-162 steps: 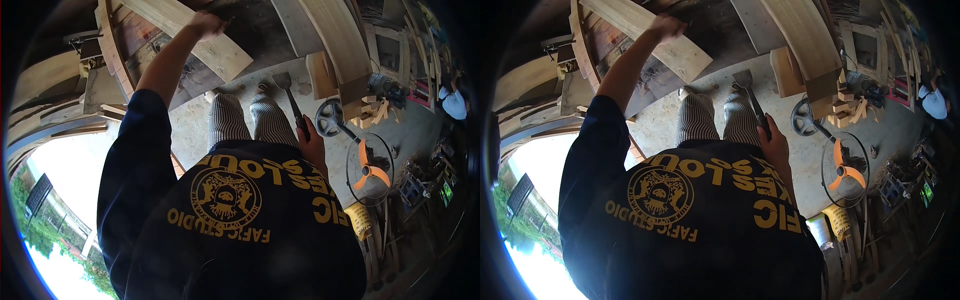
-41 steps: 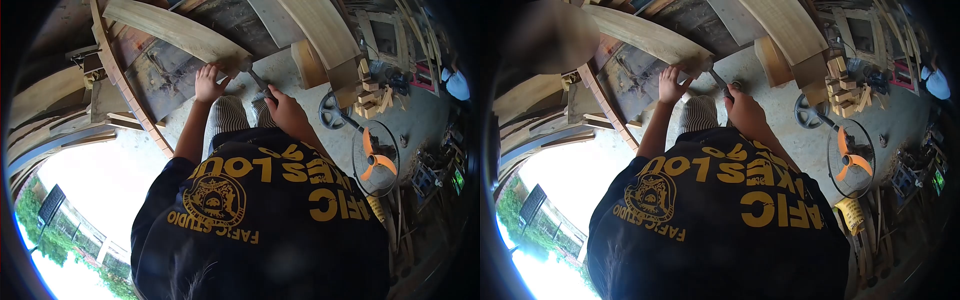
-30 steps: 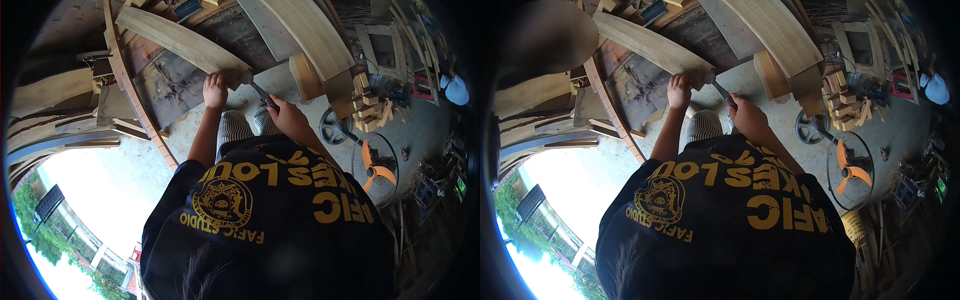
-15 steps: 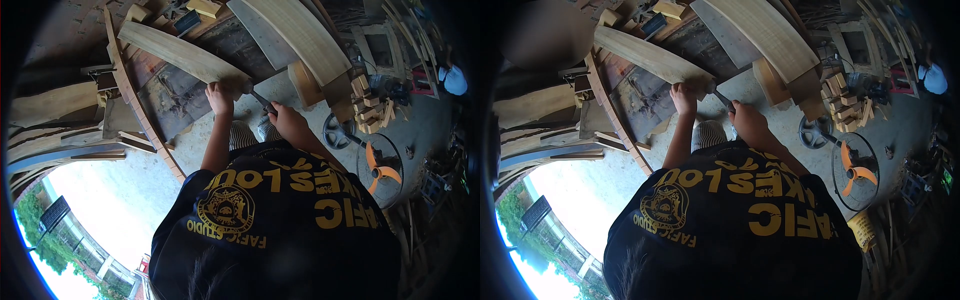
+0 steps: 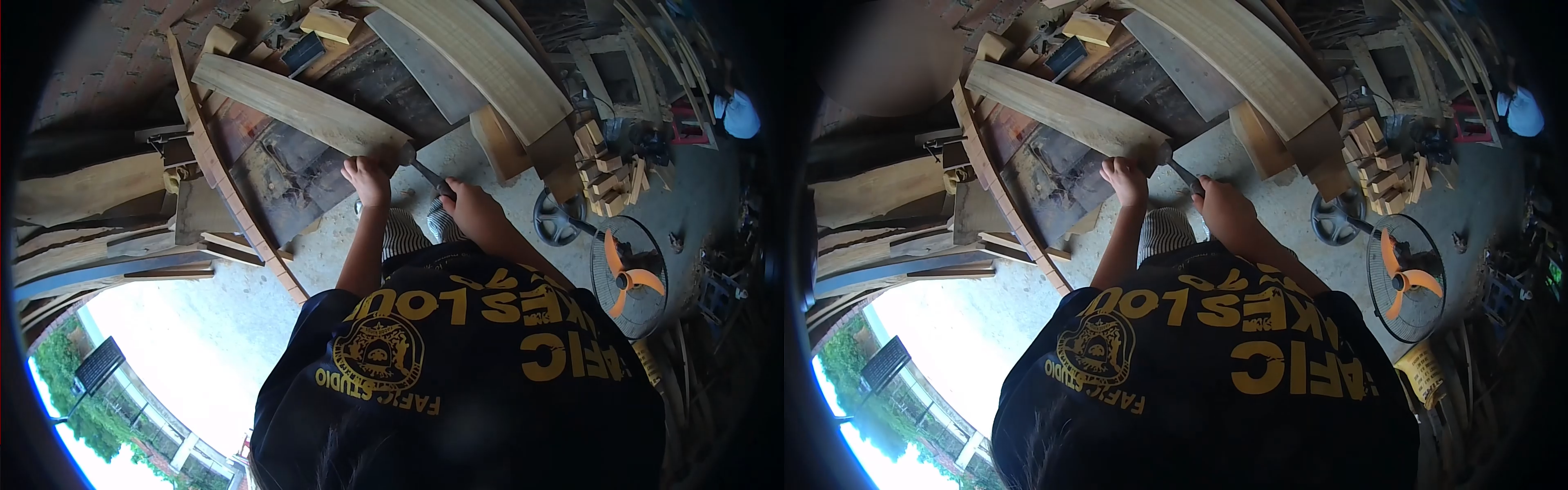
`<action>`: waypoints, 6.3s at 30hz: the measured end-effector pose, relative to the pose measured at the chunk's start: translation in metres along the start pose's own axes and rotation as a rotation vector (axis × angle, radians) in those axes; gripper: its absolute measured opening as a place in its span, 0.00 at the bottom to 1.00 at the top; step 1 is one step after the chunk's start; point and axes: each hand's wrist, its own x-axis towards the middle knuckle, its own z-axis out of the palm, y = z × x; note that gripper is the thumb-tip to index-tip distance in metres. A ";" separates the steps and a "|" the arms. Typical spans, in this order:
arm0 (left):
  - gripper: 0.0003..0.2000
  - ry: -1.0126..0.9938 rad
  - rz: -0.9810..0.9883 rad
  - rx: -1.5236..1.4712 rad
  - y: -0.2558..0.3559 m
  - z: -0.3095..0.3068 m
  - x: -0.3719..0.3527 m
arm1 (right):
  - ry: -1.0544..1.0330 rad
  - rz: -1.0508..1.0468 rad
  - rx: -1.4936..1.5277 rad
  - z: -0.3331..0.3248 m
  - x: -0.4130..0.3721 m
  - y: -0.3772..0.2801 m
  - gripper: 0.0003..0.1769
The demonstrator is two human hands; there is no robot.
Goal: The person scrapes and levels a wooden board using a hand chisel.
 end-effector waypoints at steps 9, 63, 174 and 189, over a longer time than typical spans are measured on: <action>0.03 0.017 0.148 0.009 -0.001 -0.004 -0.009 | -0.002 0.016 -0.009 0.001 0.000 0.000 0.26; 0.09 -0.022 0.058 -0.197 -0.015 -0.006 -0.001 | 0.053 -0.020 0.031 0.018 0.007 0.017 0.26; 0.27 -0.158 0.032 0.313 -0.049 0.012 0.157 | -0.015 -0.244 -0.133 0.042 0.009 0.045 0.27; 0.27 -0.067 0.056 0.268 -0.049 0.012 0.157 | -0.038 -0.250 -0.177 0.032 0.025 0.036 0.27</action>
